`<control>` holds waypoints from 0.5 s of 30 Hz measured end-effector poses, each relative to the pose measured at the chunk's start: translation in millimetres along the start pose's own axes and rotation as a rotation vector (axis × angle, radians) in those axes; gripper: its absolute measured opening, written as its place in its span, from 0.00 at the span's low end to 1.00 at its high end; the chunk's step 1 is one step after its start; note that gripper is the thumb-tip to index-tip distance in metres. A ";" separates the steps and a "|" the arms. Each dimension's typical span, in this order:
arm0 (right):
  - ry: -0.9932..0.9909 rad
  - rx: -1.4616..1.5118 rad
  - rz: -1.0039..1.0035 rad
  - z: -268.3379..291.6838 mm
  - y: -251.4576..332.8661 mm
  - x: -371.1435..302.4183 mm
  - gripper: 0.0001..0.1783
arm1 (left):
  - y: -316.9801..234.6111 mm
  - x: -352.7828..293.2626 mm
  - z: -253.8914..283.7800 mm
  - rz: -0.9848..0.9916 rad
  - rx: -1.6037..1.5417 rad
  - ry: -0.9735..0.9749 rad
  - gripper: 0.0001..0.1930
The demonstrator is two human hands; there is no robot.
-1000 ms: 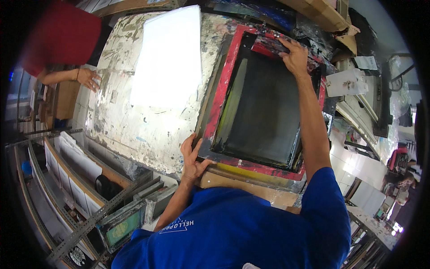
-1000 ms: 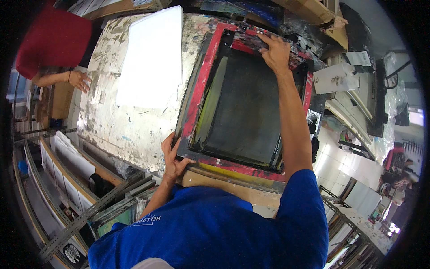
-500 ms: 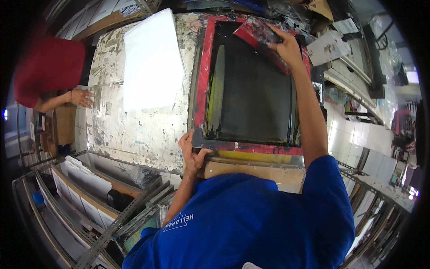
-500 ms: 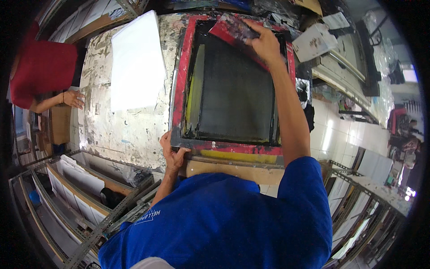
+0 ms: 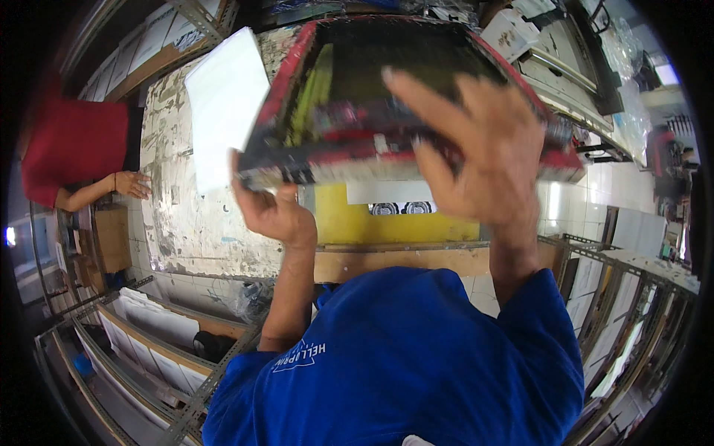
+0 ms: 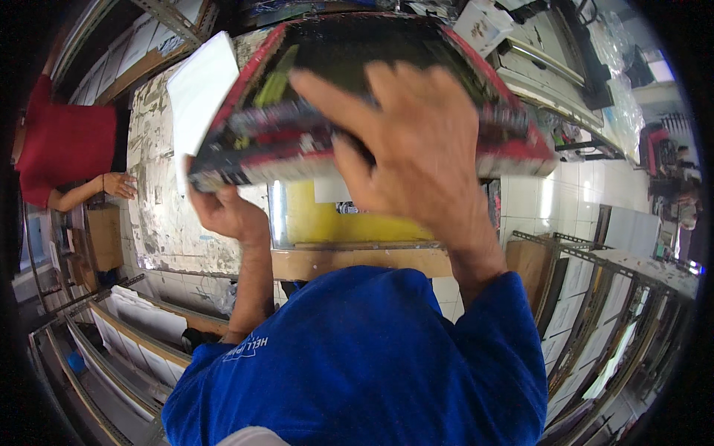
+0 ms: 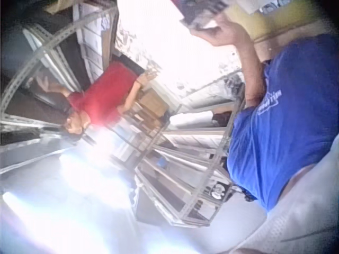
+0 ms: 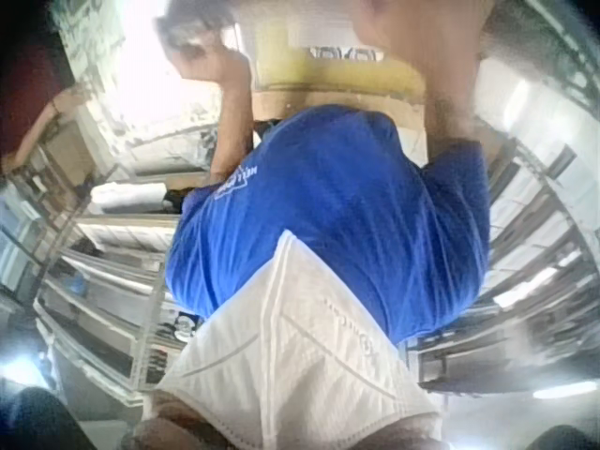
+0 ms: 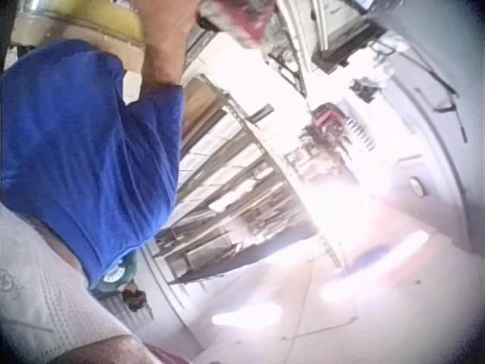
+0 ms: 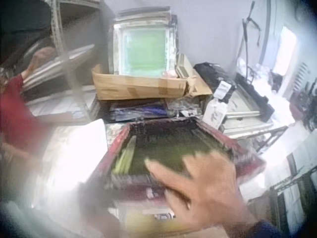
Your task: The person performs screen printing by placing a sheet of paper on a template, lowering a screen, and using a squeegee to apply ink. The person then lifts the screen, removes the printed sheet, and places it aside, repeating this process for multiple sheets.
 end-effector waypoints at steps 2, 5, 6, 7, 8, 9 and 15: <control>-0.106 0.072 0.095 4.9 -21.9 24.8 0.36 | -10.5 28.2 -22.3 -0.167 0.076 -0.148 0.32; -0.208 0.187 0.174 23.2 -45.6 63.7 0.29 | 40.9 54.5 -47.8 -0.122 -0.213 -0.138 0.20; -0.120 0.174 0.097 31.4 -45.1 77.1 0.28 | 60.8 60.0 -65.4 -0.085 -0.180 -0.126 0.17; -0.030 0.170 0.033 38.3 -42.1 92.6 0.27 | 82.4 69.3 -82.6 -0.057 -0.018 0.018 0.16; 0.061 0.150 -0.033 45.4 -39.5 106.8 0.27 | 109.9 76.2 -100.0 -0.025 0.136 0.167 0.14; 0.213 0.163 -0.170 49.0 -38.2 124.0 0.27 | 140.8 77.2 -112.5 0.054 0.197 0.280 0.16; 0.180 0.315 -0.224 63.0 -50.6 134.0 0.28 | 265.6 55.8 -174.9 -0.277 0.896 0.577 0.19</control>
Point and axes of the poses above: each hand's wrist, its own x-axis towards the middle knuckle, its own z-axis out of the back of the hand, y = z × x, the point moved 6 cm from there along x, towards the middle knuckle, and after that the axes turned 3 degrees about x, right-handed, at the moved point
